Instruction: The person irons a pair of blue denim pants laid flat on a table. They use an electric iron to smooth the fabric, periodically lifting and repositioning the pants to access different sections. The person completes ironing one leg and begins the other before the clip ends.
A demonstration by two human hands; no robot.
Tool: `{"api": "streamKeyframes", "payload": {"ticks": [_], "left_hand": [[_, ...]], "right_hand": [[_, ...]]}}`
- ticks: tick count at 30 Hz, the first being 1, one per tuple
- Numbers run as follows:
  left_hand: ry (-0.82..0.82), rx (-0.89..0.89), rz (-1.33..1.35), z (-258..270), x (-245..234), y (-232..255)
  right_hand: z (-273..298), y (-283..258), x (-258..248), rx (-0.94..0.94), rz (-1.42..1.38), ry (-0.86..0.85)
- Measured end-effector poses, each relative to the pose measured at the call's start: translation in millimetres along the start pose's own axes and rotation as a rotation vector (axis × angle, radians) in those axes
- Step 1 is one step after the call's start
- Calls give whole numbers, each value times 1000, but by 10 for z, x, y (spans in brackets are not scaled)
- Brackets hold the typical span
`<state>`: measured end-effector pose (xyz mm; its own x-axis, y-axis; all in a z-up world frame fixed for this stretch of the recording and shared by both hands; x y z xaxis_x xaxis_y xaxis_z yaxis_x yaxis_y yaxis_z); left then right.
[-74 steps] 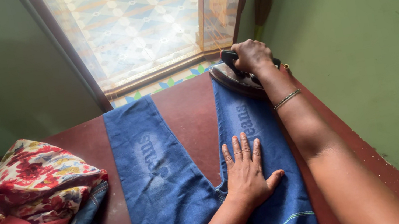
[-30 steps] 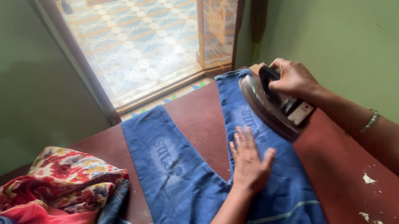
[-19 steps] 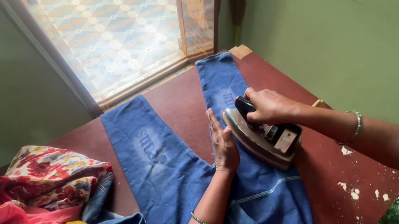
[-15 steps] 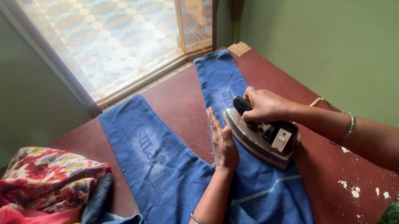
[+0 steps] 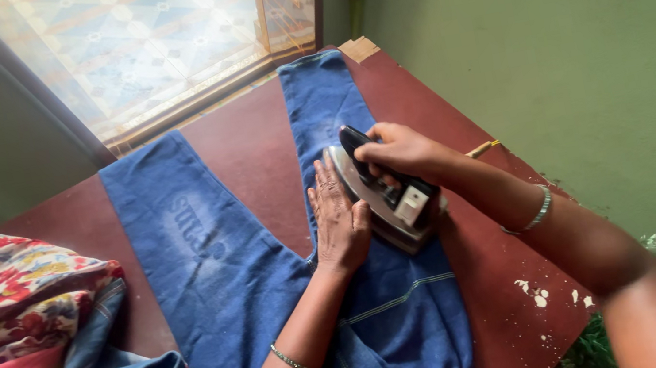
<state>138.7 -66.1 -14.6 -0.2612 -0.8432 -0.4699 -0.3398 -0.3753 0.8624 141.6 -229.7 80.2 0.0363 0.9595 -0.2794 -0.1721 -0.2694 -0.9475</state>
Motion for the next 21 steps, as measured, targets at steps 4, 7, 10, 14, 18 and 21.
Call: {"api": "streamKeyframes", "payload": {"ticks": [4,7,10,14,18,21], "left_hand": [[2,-6,-28,9,1,18],[11,1,-70,21,1,7],[2,4,-129,38,21,33],[-7,26,-164,69,15,82],[-28,43,-208,77,7,113],[-47,41,-275,75,38,127]], "right_hand": [[-261,-2,12,-28,-26,78],[-462,35,-3,-60,-53,94],[-632,74,-50,-97,-43,123],[-850,118,-77,-122,-73,169],[-1076,131,-105,-128,-117,179],[-1238,121,-158,-136,-60,227]]}}
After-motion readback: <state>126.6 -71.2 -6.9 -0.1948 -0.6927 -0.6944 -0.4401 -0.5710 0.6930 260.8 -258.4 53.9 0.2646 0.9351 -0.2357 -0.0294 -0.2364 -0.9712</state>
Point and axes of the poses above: each hand's wrist, its own z-axis away from the middle knuckle, its own x-axis out of the palm, y = z × x, the point moved 3 cm from there along -z, towards the middle knuckle, and after that the axes turned 13 degrees about -x, right-handed, at the moved point
